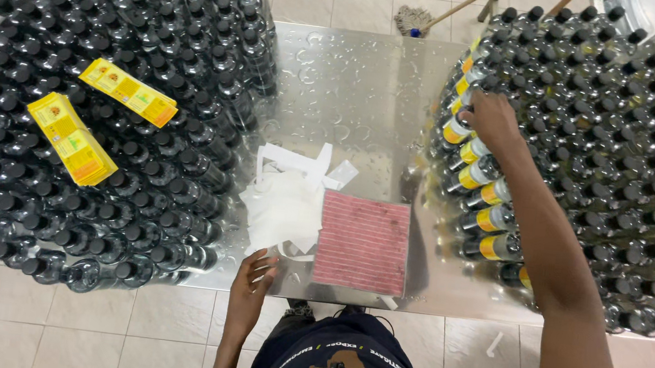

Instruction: The person repeatedly picks up a plastic bottle from a large group on a metal table, peels a yellow label from a stack, wraps it around the bottle, and places the labeled bottle into a separate group. This process is repeated for multiple bottles throughout the video.

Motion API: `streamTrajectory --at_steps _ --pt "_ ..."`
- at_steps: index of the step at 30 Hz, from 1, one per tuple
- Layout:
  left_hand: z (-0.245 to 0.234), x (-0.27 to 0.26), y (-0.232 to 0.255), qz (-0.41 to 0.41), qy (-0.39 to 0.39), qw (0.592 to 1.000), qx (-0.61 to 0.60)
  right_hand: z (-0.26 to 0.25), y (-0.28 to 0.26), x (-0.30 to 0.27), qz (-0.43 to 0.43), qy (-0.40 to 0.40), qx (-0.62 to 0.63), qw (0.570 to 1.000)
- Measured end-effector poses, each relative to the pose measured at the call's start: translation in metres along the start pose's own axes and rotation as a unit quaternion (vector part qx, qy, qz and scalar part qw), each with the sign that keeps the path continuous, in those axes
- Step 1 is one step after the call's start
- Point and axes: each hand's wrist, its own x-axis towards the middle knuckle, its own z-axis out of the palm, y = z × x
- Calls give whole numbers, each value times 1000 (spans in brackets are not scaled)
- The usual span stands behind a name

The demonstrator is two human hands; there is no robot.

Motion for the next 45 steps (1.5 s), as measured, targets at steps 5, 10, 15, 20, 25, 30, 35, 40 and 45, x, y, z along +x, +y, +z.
streamTrajectory --at_steps 5,10,15,20,25,30,35,40,45 --pt "-10 11 16 -2 12 1000 4 21 15 13 38 28 -68 997" --pt "-11 26 10 3 -10 999 44 47 -51 -4 7 102 -324 941" --pt "-12 22 21 -2 -45 998 42 187 -68 30 -88 8 -140 986" --pt "-27 12 29 7 -34 998 50 211 -78 37 -79 37 -132 987" --pt "-43 13 38 24 -9 999 35 208 -88 19 -83 131 -183 971" --pt "-67 19 90 81 -3 997 8 223 -71 17 -18 53 -162 985" --pt "-112 68 143 153 83 982 70 167 -156 -14 44 -48 138 988" --pt "-140 146 203 321 148 891 283 132 -307 -80 18 -146 427 892" --pt "-148 224 193 268 111 792 537 146 -374 -39 -179 -81 323 926"
